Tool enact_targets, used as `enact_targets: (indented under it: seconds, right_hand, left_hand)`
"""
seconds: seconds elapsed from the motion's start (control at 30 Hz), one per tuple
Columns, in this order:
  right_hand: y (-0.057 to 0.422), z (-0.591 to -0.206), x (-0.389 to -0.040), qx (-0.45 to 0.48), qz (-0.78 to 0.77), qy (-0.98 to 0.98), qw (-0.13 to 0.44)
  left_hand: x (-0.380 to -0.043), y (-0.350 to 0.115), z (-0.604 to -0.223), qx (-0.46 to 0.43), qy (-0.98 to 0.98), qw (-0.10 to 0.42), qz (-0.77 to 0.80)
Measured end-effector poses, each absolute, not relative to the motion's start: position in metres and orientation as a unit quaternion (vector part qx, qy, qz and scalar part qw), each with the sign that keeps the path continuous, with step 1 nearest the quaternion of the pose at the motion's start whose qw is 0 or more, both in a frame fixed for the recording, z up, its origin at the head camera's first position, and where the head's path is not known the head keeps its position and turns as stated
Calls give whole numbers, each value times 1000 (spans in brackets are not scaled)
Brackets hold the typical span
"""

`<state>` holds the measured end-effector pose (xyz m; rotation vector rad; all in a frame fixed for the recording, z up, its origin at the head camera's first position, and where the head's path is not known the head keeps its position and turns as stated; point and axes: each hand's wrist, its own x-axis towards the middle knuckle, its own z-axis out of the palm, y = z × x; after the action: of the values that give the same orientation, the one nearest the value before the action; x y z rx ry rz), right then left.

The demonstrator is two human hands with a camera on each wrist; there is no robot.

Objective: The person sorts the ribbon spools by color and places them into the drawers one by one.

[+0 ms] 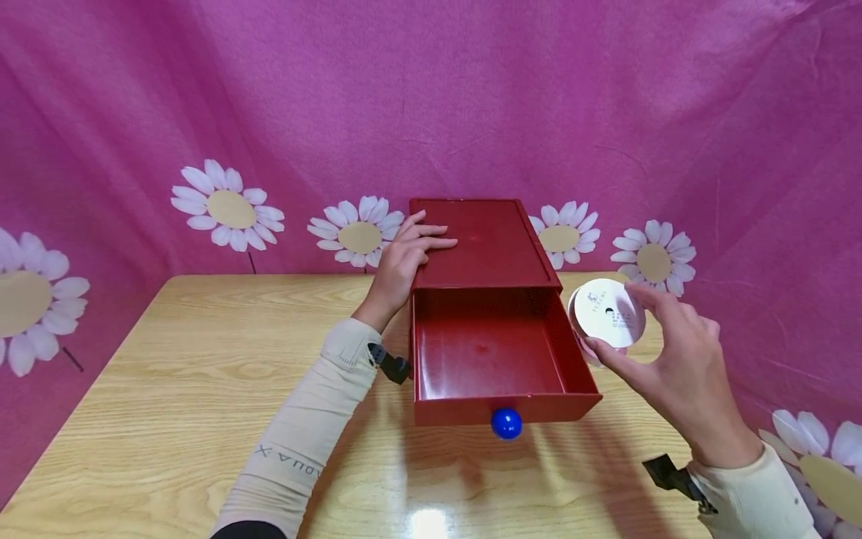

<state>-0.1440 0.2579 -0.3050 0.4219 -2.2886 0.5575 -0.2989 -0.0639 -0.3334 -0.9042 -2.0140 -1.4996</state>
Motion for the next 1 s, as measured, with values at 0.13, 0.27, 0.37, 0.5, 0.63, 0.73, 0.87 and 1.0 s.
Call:
enact_targets:
  seconds: [0.13,0.27,0.37,0.5,0.63,0.73,0.87,1.0]
  right_hand:
    - [257,-301,-145,169,216,-888,369]
    - [254,-297,-145,173,217,-886,370]
    - [252,-294,-146,179,221,-885,369]
    - [248,-292,-146,188,231,-884,361]
    - [244,-290,-148,196,241,-883,351]
    - [242,-290,-149,210,244,-881,346]
    - [237,-288,-152,233,245,-878,339]
    - [233,-287,-154,255,247,-874,331]
  left_hand:
    - [-299,-64,-333,-331,-732,233,-548]
    - [-297,-64,-332,-331,-730,224,-555]
    - [-289,-63,-325,-332,-728,219,-559]
    - [-273,-63,-311,-333,-729,217,-557]
    - [-268,-63,-307,-326,-736,214,-554]
    - [-273,-64,-311,-318,-742,211,-550]
    - [-276,-63,-313,-315,-747,211,-547]
    - [-274,-64,-311,-317,-745,212,-547]
